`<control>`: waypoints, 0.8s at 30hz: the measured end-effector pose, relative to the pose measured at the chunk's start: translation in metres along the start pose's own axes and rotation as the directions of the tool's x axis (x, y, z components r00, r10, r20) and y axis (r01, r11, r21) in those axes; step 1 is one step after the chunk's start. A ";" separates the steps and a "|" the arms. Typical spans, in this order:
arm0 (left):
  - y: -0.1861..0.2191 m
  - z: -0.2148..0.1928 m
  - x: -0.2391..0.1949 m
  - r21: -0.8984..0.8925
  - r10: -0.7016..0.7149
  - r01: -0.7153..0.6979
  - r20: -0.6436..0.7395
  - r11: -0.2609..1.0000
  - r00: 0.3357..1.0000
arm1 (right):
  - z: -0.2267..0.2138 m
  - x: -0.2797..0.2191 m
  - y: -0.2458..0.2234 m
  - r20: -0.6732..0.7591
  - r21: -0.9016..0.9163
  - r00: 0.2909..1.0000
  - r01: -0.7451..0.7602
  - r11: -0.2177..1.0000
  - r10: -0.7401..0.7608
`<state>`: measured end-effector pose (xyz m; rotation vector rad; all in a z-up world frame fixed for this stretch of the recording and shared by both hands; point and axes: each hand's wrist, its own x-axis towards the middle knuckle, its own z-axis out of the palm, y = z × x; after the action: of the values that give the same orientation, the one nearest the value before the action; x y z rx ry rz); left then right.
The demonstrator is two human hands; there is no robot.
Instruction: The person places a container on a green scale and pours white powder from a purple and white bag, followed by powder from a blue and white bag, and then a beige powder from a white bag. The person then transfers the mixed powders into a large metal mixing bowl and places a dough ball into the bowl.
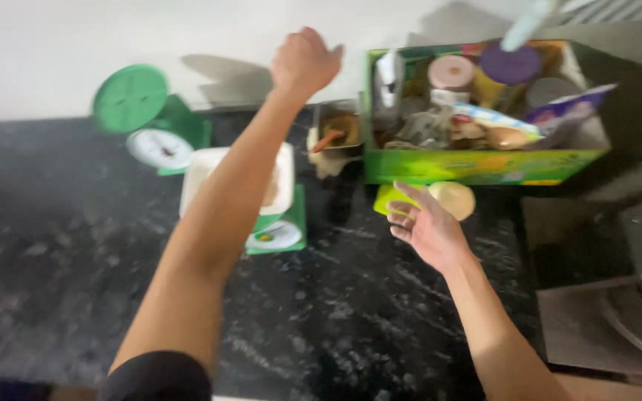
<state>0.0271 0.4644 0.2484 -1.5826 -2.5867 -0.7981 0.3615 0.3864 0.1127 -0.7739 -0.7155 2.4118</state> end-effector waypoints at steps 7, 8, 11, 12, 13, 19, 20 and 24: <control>-0.177 -0.121 -0.152 0.028 -0.272 0.279 -0.145 0.960 0.951 | 0.124 0.021 0.026 0.039 -0.359 0.997 0.078 0.930 -0.069; -0.213 -0.112 -0.164 0.044 -0.145 0.157 -0.202 0.987 0.968 | 0.131 0.031 0.037 -0.038 -0.430 0.988 0.120 0.895 -0.151; -0.178 -0.127 -0.228 -0.239 -0.410 0.407 0.044 0.881 0.911 | 0.173 0.021 0.043 -0.117 -0.574 0.957 0.153 0.805 -0.266; -0.173 -0.127 -0.237 -0.248 -0.397 0.397 0.055 0.883 0.916 | 0.184 0.017 0.046 -0.132 -0.577 0.952 0.154 0.802 -0.278; -0.168 -0.127 -0.246 -0.442 -0.404 0.397 0.085 0.804 0.911 | 0.194 0.014 0.048 -0.150 -0.622 0.938 0.156 0.767 -0.312; -0.154 -0.134 -0.264 -0.639 -0.332 0.292 0.061 0.712 0.941 | 0.206 0.011 0.061 -0.219 -0.707 0.883 0.150 0.691 -0.415; -0.155 -0.134 -0.260 -0.727 -0.328 0.274 0.070 0.630 0.942 | 0.208 0.010 0.063 -0.221 -0.702 0.879 0.157 0.695 -0.422; -0.160 -0.117 -0.249 -0.791 -0.276 0.211 0.055 0.575 0.960 | 0.191 0.013 0.065 -0.241 -0.666 0.855 0.198 0.719 -0.459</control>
<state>-0.0137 0.1502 0.2185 -1.2021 -2.5387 -2.2412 0.2111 0.2854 0.2018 -1.2157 -1.3756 1.5925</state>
